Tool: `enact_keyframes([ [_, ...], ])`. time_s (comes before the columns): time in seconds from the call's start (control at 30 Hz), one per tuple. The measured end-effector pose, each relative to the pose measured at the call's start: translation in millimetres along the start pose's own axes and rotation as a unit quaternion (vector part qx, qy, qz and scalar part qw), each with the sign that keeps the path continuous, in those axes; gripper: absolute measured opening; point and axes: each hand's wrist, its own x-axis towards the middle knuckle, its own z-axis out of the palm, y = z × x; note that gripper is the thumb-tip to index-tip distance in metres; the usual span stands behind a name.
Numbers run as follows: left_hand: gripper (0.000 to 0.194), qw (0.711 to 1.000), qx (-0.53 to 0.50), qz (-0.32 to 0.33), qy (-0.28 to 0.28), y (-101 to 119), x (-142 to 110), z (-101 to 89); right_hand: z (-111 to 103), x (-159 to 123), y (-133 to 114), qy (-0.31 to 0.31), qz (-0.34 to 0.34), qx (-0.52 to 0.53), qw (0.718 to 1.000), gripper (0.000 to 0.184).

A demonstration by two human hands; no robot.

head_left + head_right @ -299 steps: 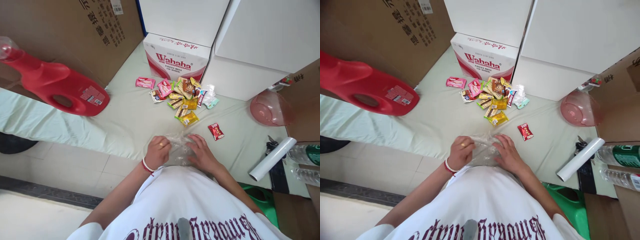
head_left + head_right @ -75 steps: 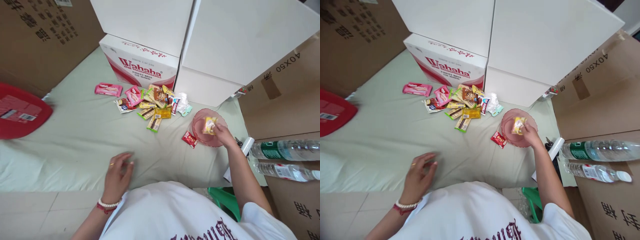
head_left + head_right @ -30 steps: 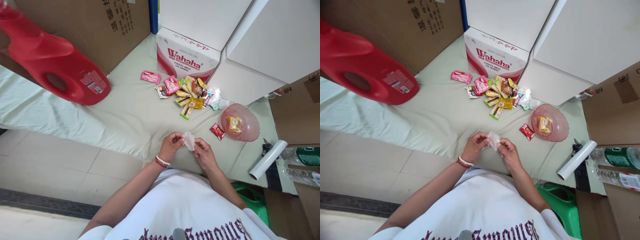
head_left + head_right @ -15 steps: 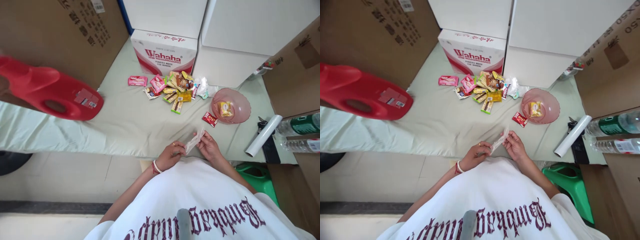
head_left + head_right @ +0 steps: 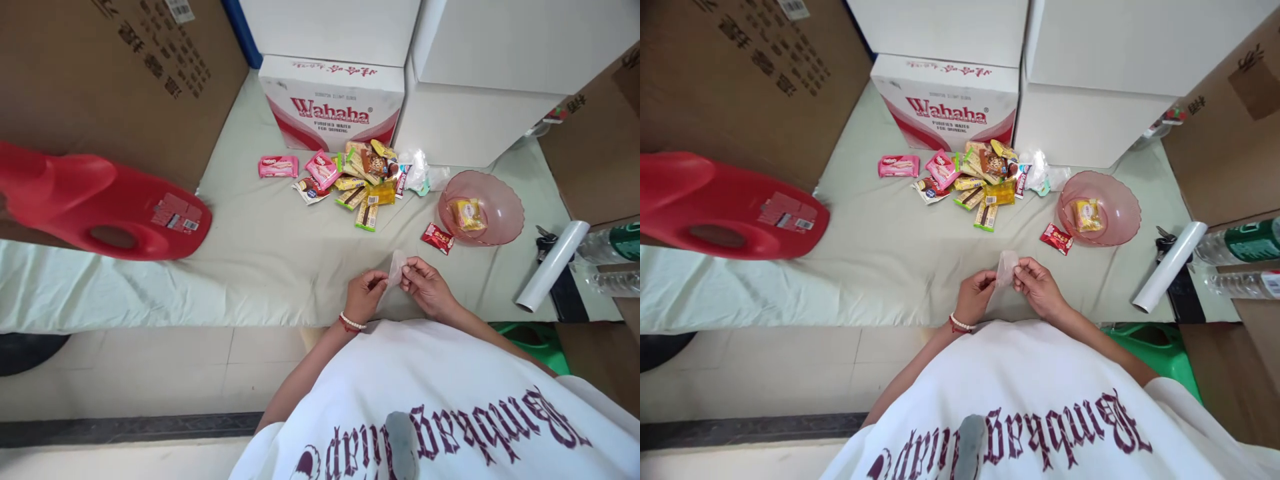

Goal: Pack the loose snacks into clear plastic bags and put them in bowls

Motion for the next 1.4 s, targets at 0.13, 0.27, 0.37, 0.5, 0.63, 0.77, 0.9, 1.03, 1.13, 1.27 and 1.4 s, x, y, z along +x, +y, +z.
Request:
enact_keyframes([
  [0.13, 0.015, 0.999, 0.001, -0.001, 0.043, -1, -7, -16.5, 7, 7, -1, 0.0, 0.0, -0.071, 0.997, 0.035],
  [0.27, 0.017, 0.994, 0.05, 0.029, 0.092, 6, -9, -43.7, 12, 14, 4, 0.021, -0.039, -0.14, 0.989, 0.034],
  [0.37, 0.019, 0.993, 0.044, 0.052, 0.096, 10, -7, -62.0, 10, 14, 14, 0.054, -0.063, -0.134, 0.987, 0.032],
  [0.5, 0.026, 0.995, -0.058, 0.019, 0.083, 8, -3, -66.9, 4, 8, 19, 0.05, -0.031, -0.067, 0.996, 0.032],
  [0.63, 0.033, 0.983, -0.159, -0.021, 0.088, -4, 0, -51.7, -7, 6, 1, 0.002, 0.055, -0.05, 0.997, 0.038],
  [0.77, 0.031, 0.986, -0.135, -0.023, 0.089, -4, 3, -50.3, -24, 15, -36, -0.061, -0.001, -0.272, 0.96, 0.03],
  [0.9, 0.027, 1.0, -0.013, 0.004, 0.008, 14, 11, -81.8, -44, 22, -59, -0.119, -0.116, -0.491, 0.855, 0.022],
  [1.03, 0.018, 0.988, 0.126, 0.078, -0.051, 35, 27, -117.1, -56, 23, -50, -0.105, -0.13, -0.521, 0.837, 0.026],
  [1.13, 0.012, 0.957, 0.239, 0.156, -0.044, 34, 34, -129.1, -59, 20, -37, -0.084, -0.131, -0.536, 0.83, 0.02],
  [1.27, 0.019, 0.918, 0.334, 0.203, 0.071, 9, 28, -122.6, -61, 13, -39, -0.121, -0.132, -0.573, 0.8, 0.02],
  [1.4, 0.021, 0.886, 0.375, 0.216, 0.169, -13, 17, -110.7, -58, 16, -60, -0.219, -0.078, -0.578, 0.782, 0.036],
])
